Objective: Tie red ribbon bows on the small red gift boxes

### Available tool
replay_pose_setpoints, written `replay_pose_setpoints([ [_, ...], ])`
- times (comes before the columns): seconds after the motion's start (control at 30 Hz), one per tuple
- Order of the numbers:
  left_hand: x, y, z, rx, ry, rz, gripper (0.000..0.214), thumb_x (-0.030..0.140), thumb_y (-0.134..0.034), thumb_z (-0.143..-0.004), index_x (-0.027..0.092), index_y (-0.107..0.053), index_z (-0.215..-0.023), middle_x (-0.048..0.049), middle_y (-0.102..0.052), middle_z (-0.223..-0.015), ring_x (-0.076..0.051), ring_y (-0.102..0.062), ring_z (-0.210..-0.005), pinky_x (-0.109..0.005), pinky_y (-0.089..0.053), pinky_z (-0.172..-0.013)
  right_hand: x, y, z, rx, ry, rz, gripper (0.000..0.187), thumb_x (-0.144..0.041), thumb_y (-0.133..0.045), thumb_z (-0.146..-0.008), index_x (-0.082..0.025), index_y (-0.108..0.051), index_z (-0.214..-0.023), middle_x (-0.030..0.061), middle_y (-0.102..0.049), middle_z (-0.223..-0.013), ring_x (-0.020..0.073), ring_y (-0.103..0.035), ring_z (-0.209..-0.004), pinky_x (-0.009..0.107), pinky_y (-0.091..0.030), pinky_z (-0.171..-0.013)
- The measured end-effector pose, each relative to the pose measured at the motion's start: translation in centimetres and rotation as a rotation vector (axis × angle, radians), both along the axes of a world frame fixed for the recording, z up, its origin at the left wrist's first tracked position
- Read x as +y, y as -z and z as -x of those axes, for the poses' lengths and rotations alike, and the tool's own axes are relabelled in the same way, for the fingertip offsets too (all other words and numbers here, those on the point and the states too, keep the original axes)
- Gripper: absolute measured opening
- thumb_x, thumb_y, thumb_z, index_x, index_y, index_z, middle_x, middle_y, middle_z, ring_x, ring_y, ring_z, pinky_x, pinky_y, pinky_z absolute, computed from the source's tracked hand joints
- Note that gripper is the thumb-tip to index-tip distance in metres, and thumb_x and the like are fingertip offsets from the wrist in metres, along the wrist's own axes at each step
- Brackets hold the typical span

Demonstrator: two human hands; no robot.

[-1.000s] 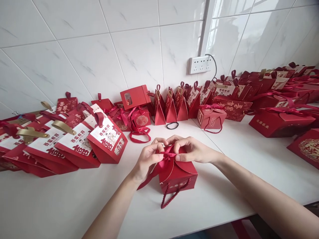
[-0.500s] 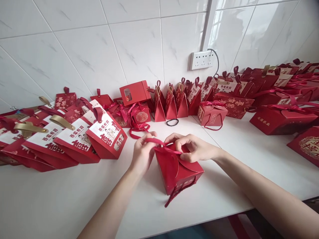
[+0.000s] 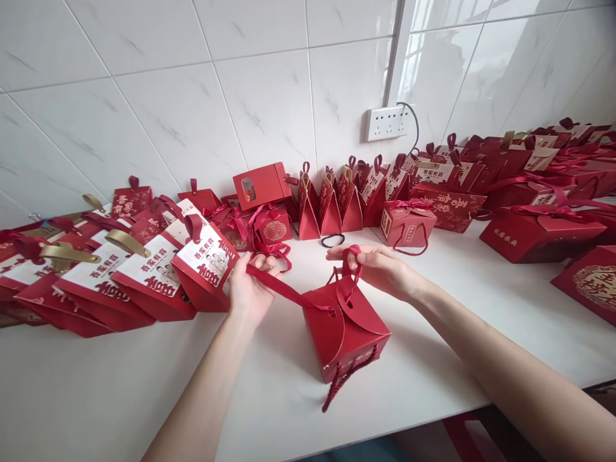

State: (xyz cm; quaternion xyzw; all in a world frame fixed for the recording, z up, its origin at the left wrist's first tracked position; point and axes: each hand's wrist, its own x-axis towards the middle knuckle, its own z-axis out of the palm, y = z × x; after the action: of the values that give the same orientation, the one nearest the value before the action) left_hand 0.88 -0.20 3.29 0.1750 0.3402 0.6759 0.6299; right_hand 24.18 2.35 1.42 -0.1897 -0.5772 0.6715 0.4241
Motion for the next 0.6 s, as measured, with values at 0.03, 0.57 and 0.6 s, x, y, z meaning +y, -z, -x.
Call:
replay_pose_setpoints([
  [0.03,-0.1,-0.1,0.0,0.001,0.0,0.008,0.035,0.026,-0.038,-0.09,0.016,-0.04,-0.056,0.0,-0.05,-0.057,-0.006,-0.038,-0.041,-0.018,-0.033,-0.04,0.1,-0.1,0.1,0.032,0.051,0.044,0.02,-0.034,-0.062,-0.081,-0.017,-0.069,-0.075,0.0096,-0.063,-0.114,0.0222,-0.057,-0.101,0.036,-0.045,-0.087],
  [0.57,0.5,-1.2,1.4,0.157,-0.013,-0.08,0.02,0.023,-0.066,-0.079,0.013,-0.056,-0.065,0.004,-0.054,-0.056,0.0,-0.037,-0.038,-0.01,-0.037,-0.04,2.6,-1.8,-1.4,0.503,0.39,0.241,0.016,-0.032,-0.078,-0.063,-0.025,-0.066,-0.069,-0.0004,-0.069,-0.093,0.0251,-0.051,-0.119,0.046,-0.04,-0.104],
  [0.6,0.5,-2.0,1.2,0.166,-0.005,-0.111,0.016,0.019,-0.071,-0.074,0.013,-0.059,-0.066,0.0031,-0.057,-0.058,-0.001,-0.04,-0.04,-0.01,-0.04,-0.042,2.7,-2.3,-1.2,0.496,0.386,0.212,0.017,-0.033,-0.079,-0.062,-0.025,-0.066,-0.068,-0.0003,-0.069,-0.093,0.0259,-0.049,-0.122,0.047,-0.04,-0.104],
])
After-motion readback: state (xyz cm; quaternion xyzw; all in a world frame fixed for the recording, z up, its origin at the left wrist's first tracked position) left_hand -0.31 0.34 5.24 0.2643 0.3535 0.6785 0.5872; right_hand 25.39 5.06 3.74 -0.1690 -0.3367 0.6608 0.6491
